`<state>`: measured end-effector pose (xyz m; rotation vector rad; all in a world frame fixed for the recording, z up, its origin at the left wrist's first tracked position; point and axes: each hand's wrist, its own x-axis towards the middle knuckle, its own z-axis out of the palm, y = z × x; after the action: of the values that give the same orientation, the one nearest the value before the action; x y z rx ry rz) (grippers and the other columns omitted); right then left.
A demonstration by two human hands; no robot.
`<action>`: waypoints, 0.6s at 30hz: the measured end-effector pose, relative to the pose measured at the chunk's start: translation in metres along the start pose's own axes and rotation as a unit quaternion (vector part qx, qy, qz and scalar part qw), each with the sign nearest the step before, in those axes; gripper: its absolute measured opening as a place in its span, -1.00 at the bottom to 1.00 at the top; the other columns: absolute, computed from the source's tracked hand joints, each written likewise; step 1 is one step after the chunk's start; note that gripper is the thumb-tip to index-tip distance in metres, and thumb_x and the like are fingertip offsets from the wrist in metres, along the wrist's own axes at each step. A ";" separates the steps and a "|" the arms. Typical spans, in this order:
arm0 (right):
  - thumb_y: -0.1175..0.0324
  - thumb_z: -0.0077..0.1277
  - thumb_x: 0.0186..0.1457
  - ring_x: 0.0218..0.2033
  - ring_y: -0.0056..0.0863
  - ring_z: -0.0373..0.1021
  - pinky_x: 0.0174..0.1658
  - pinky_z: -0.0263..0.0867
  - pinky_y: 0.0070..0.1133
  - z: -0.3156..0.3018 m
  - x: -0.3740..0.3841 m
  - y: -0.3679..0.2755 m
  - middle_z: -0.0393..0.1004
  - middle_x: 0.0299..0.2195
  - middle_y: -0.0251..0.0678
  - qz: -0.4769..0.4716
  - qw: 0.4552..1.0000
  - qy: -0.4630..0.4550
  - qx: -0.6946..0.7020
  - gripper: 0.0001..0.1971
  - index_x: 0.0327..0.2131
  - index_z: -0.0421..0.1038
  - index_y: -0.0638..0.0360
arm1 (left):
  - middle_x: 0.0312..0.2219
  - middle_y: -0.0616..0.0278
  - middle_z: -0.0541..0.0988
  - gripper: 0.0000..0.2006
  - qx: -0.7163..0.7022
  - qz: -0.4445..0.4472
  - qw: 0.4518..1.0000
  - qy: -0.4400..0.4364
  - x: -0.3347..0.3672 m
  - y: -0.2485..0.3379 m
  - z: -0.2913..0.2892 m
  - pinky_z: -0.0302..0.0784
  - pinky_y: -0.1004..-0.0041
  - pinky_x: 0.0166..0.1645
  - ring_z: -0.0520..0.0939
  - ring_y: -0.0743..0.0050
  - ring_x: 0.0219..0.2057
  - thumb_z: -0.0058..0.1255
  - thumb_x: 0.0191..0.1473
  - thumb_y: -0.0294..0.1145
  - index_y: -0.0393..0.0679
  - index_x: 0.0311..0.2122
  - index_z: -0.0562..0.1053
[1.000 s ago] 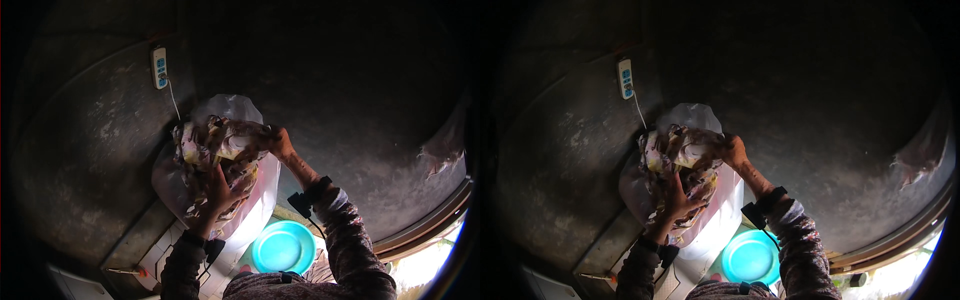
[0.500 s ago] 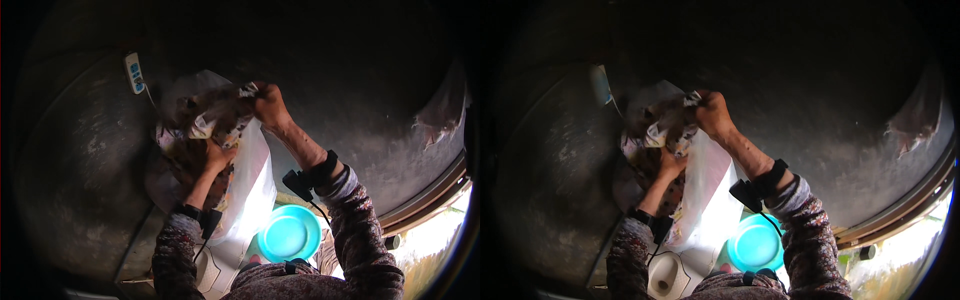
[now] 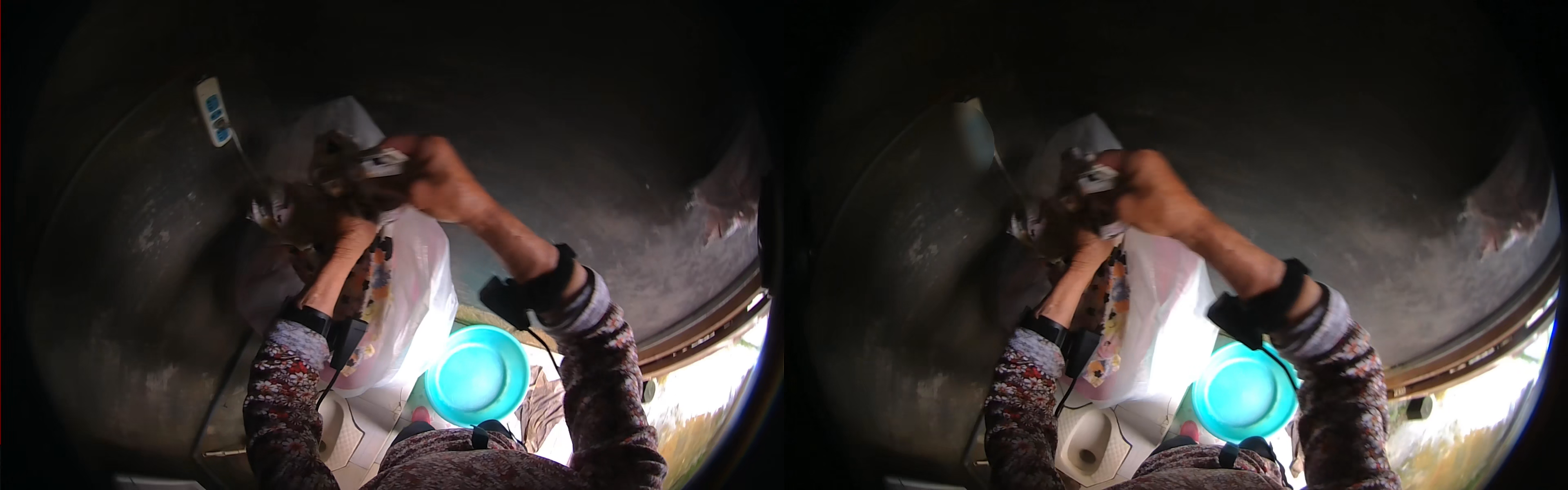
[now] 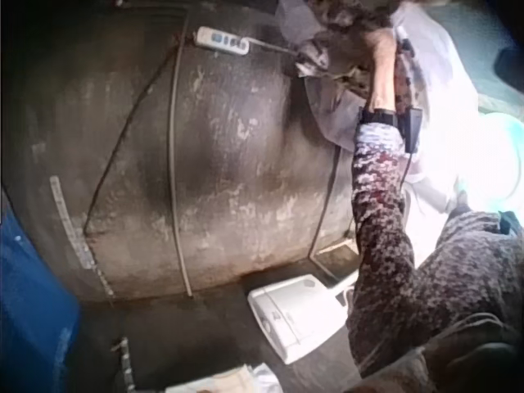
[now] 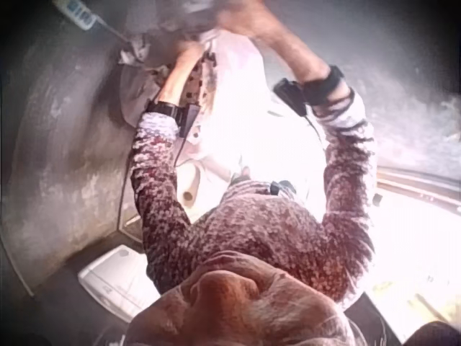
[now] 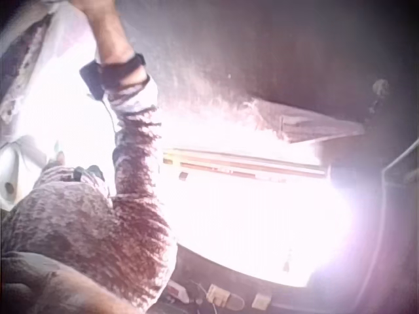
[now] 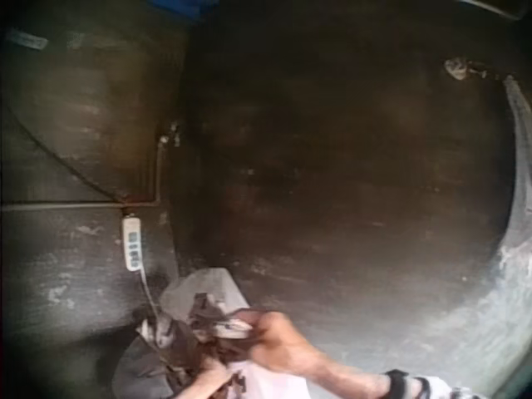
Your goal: Transferring clothes from a bucket into a portable washing machine.
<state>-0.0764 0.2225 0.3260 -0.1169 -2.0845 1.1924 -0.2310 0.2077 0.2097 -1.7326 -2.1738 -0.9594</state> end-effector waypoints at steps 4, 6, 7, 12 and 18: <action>0.54 0.02 -0.17 -0.46 -0.61 0.33 -0.35 0.29 -0.65 -0.025 -0.010 -0.006 0.41 -0.50 -0.34 0.047 0.996 0.054 -0.059 -0.80 -0.37 0.34 0.31 | -0.20 0.13 0.36 -0.58 -0.331 -0.041 0.935 0.118 0.007 -0.001 -0.014 0.24 0.44 -0.09 0.36 0.31 -0.15 -0.05 -0.16 -0.42 -0.22 -0.12 0.18; 0.56 0.06 -0.24 -0.26 -0.53 0.26 -0.24 0.25 -0.59 -0.026 -0.011 -0.009 0.35 -0.35 -0.26 0.048 0.973 0.064 -0.215 -0.70 -0.30 0.31 0.26 | -0.22 0.13 0.35 -0.52 -0.333 -0.044 0.935 0.111 0.008 0.000 -0.036 0.22 0.44 -0.08 0.35 0.33 -0.15 -0.01 -0.21 -0.46 -0.18 -0.10 0.16; 0.57 0.08 -0.27 -0.16 -0.49 0.21 -0.17 0.22 -0.55 -0.029 -0.012 -0.005 0.31 -0.23 -0.21 0.007 0.951 0.072 -0.300 -0.60 -0.23 0.28 0.24 | -0.22 0.13 0.34 -0.49 -0.355 -0.023 0.925 0.132 0.010 0.004 -0.039 0.22 0.44 -0.07 0.34 0.34 -0.15 0.01 -0.23 -0.47 -0.17 -0.09 0.16; 0.48 0.20 -0.40 0.05 -0.35 -0.03 0.08 -0.07 -0.43 -0.006 -0.026 -0.010 -0.04 0.03 -0.19 -0.082 0.994 0.071 -0.028 -0.13 0.05 -0.09 0.14 | -0.15 0.03 0.23 -0.42 -0.318 0.109 0.909 0.246 -0.005 0.020 -0.044 0.08 0.34 0.04 0.23 0.15 -0.07 0.02 -0.25 -0.32 -0.15 -0.05 0.13; 0.42 0.16 -0.30 -0.13 -0.52 0.17 -0.04 0.06 -0.59 -0.002 -0.067 0.027 0.23 -0.16 -0.33 0.084 0.995 -0.054 0.030 -0.39 -0.10 0.12 0.21 | -0.25 0.11 0.34 -0.45 -0.474 0.121 0.872 -0.025 -0.045 0.061 -0.078 0.21 0.39 -0.06 0.35 0.30 -0.17 0.12 -0.34 -0.31 -0.21 -0.15 0.24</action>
<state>-0.0331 0.2127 0.2693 -0.2066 -2.1639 1.3885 -0.1792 0.1321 0.2680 -2.3153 -1.4802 -2.1389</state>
